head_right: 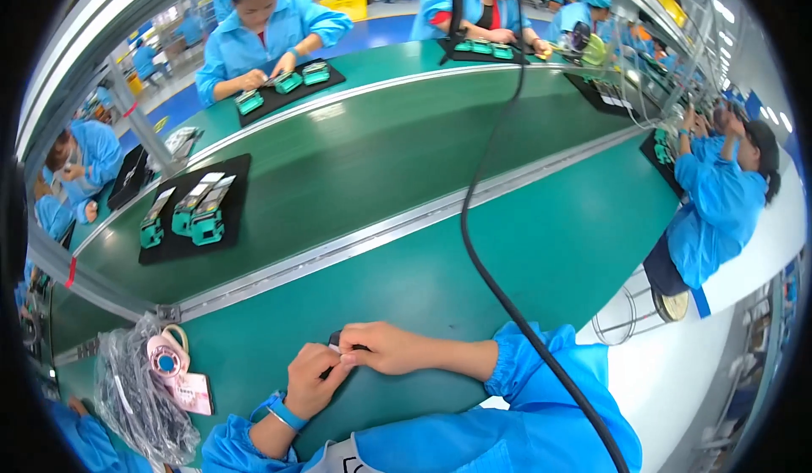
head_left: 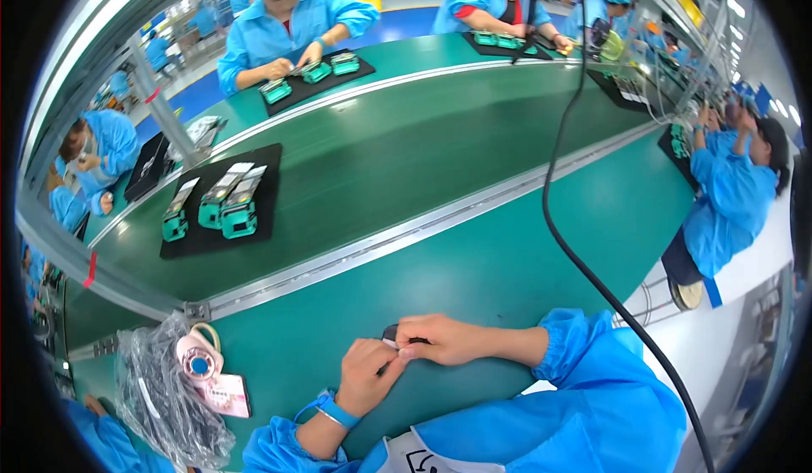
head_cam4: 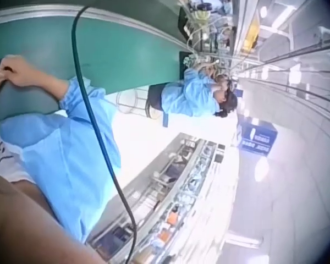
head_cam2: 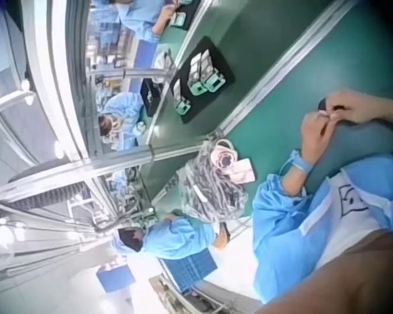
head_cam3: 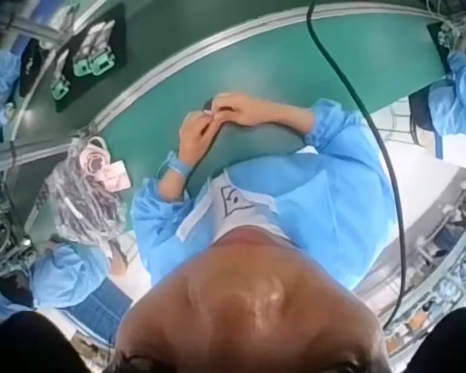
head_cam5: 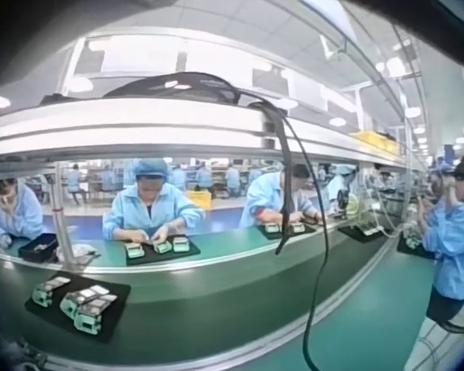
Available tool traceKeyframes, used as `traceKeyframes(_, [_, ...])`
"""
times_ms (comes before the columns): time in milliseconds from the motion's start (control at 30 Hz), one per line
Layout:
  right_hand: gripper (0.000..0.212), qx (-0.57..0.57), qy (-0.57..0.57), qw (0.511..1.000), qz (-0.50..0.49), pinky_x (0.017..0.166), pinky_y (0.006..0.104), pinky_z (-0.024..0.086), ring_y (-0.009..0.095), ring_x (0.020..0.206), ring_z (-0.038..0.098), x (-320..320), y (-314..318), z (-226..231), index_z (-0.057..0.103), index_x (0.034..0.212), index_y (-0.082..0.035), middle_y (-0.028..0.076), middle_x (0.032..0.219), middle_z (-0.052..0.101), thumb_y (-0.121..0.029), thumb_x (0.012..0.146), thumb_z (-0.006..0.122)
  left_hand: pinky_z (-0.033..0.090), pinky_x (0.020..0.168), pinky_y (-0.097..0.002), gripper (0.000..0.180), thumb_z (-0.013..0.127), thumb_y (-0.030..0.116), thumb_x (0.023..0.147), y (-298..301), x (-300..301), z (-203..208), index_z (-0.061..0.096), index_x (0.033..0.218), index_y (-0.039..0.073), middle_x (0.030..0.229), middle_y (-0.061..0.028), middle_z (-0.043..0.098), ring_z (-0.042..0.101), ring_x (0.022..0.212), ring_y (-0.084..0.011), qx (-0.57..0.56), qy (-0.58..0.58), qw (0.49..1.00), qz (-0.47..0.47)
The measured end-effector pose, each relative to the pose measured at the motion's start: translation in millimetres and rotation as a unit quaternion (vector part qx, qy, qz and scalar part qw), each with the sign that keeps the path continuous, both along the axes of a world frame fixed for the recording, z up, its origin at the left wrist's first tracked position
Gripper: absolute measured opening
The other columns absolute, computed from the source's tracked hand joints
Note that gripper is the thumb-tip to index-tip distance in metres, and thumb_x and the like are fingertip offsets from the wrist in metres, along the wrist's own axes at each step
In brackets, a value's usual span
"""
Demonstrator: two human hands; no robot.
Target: The person assembles electronic device casings by applying tape from a roll to the casing and inserting electronic components, a battery, and a PCB into the casing by hand.
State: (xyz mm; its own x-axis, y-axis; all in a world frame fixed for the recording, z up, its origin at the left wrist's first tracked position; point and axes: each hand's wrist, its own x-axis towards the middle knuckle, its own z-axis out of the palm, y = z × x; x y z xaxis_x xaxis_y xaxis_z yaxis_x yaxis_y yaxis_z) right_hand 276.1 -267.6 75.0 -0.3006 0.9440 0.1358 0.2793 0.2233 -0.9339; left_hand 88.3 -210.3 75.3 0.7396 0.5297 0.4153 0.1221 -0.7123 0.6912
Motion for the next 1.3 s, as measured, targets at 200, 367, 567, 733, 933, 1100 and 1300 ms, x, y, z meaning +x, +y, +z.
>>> traceKeyframes(200, [0.018, -0.008, 0.038, 0.999, -0.031, 0.068, 0.0344, 0.044, 0.024, 0.076, 0.055, -4, 1, -2, 0.057, 0.087, -0.005, 0.010, 0.085, 0.054, -0.023, 0.090, 0.058, 0.043, 0.058, -0.0290, 0.011, 0.066, 0.007, 0.080, -2, -6, -4, 0.061, 0.072, 0.002, 0.070, -0.0077, 0.060, 0.055, 0.063, -0.0195, -0.070, -0.005, 0.996, 0.050])
traceKeyframes(367, [0.018, 0.080, 0.035, 0.991, -0.103, 0.065, 0.0341, 0.043, 0.024, 0.071, 0.053, 0, 0, 0, 0.057, 0.086, -0.007, 0.008, 0.083, 0.053, -0.024, 0.088, 0.059, 0.042, 0.056, -0.0262, 0.013, 0.065, 0.007, 0.081, -1, 0, -3, 0.061, 0.071, 0.000, 0.068, -0.0074, 0.060, 0.055, 0.062, -0.0158, -0.139, -0.004, 0.988, 0.070])
traceKeyframes(567, [0.014, 0.042, 0.018, 0.998, -0.035, 0.065, 0.0329, 0.042, 0.023, 0.073, 0.052, 5, 5, -9, 0.055, 0.086, -0.005, 0.007, 0.086, 0.052, -0.018, 0.089, 0.058, 0.041, 0.056, -0.0269, 0.013, 0.065, 0.006, 0.081, 2, 2, -8, 0.061, 0.071, 0.000, 0.068, -0.0074, 0.060, 0.053, 0.061, -0.0164, -0.111, 0.008, 0.992, 0.060])
traceKeyframes(733, [0.016, 0.060, 0.050, 0.997, -0.012, 0.066, 0.0359, 0.042, 0.025, 0.073, 0.051, 6, 4, -8, 0.050, 0.080, -0.005, 0.009, 0.081, 0.051, -0.017, 0.087, 0.057, 0.041, 0.057, -0.0290, 0.015, 0.065, 0.006, 0.082, 2, 7, -6, 0.059, 0.069, 0.001, 0.068, -0.0071, 0.059, 0.053, 0.062, -0.0182, -0.056, 0.009, 0.998, 0.035])
traceKeyframes(933, [0.018, 0.065, 0.073, 0.995, -0.014, 0.066, 0.0355, 0.042, 0.024, 0.073, 0.052, 8, 4, -10, 0.051, 0.081, -0.004, 0.009, 0.083, 0.053, -0.019, 0.087, 0.058, 0.040, 0.057, -0.0324, 0.015, 0.068, 0.008, 0.079, -1, 7, -7, 0.058, 0.070, 0.002, 0.067, -0.0086, 0.056, 0.051, 0.062, -0.0237, -0.139, 0.013, 0.989, 0.048])
traceKeyframes(1100, [0.020, 0.071, 0.064, 0.994, -0.057, 0.065, 0.0341, 0.043, 0.022, 0.074, 0.054, 13, 2, -9, 0.053, 0.082, -0.004, 0.008, 0.084, 0.055, -0.022, 0.086, 0.061, 0.039, 0.055, -0.0312, 0.016, 0.067, 0.007, 0.079, -2, 12, -4, 0.056, 0.069, 0.001, 0.066, -0.0091, 0.055, 0.051, 0.060, -0.0217, -0.166, 0.024, 0.984, 0.062])
traceKeyframes(1300, [0.020, 0.060, 0.069, 0.995, -0.030, 0.064, 0.0326, 0.043, 0.022, 0.073, 0.055, 13, 4, -12, 0.054, 0.080, -0.003, 0.008, 0.081, 0.056, -0.021, 0.084, 0.063, 0.034, 0.050, -0.0257, 0.026, 0.063, 0.012, 0.086, -1, 14, -8, 0.054, 0.065, -0.001, 0.062, -0.0067, 0.052, 0.046, 0.055, -0.0123, -0.122, -0.001, 0.992, 0.045])
